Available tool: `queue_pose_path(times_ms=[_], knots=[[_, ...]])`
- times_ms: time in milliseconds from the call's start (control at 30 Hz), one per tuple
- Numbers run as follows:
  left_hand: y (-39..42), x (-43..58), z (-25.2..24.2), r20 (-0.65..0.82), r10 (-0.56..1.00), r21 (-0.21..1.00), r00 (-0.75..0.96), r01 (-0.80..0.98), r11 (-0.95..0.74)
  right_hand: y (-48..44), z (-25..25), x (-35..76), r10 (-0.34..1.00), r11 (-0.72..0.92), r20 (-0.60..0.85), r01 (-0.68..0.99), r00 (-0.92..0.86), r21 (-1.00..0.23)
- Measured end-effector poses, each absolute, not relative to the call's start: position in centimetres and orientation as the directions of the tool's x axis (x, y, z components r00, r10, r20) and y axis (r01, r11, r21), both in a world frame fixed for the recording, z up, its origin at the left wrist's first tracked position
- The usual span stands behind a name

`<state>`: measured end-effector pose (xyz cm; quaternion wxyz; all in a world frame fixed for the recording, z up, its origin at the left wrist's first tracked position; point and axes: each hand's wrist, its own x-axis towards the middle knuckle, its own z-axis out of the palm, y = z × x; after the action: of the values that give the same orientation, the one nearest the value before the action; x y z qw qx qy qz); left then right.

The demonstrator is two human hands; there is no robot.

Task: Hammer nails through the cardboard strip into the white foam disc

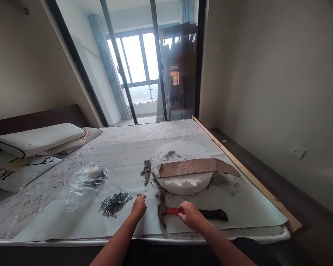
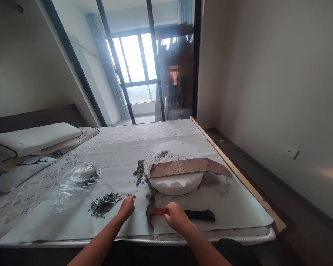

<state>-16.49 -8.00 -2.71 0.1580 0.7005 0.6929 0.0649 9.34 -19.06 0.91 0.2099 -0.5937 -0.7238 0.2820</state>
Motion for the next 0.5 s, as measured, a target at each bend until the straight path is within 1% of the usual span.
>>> queue_pose_path(times_ms=[33, 100, 233, 400, 467, 500], knots=[[-8.1, -16.3, -2.9, -0.135, 0.99, 0.257, 0.048, 0.966, -0.012, -18.9, 0.7, 9.9, 0.982, 0.115, -0.039, 0.752, -0.183, -0.649], [-8.4, -15.8, -3.1, -0.145, 0.988, 0.195, 0.055, 0.98, -0.026, -18.7, 0.3, 11.1, 0.987, 0.082, -0.057, 0.774, -0.15, -0.628], [-8.6, -15.0, -3.1, -0.15, 0.987, 0.133, 0.05, 0.991, -0.03, -18.4, -0.7, 13.1, 0.99, 0.025, -0.1, 0.811, -0.103, -0.585], [-8.8, -14.7, -2.6, -0.134, 0.988, 0.116, 0.072, 0.992, -0.056, -18.7, -2.3, 14.2, 0.985, -0.111, -0.174, 0.825, 0.015, -0.554], [-8.9, -14.8, -2.3, -0.094, 0.992, 0.149, 0.081, 0.987, -0.067, -18.6, -2.9, 14.7, 0.977, -0.181, -0.197, 0.793, 0.078, -0.581], [-8.9, -14.8, -2.1, -0.071, 0.994, 0.186, 0.082, 0.98, -0.068, -18.3, -3.1, 15.2, 0.972, -0.217, -0.204, 0.766, 0.113, -0.606]])
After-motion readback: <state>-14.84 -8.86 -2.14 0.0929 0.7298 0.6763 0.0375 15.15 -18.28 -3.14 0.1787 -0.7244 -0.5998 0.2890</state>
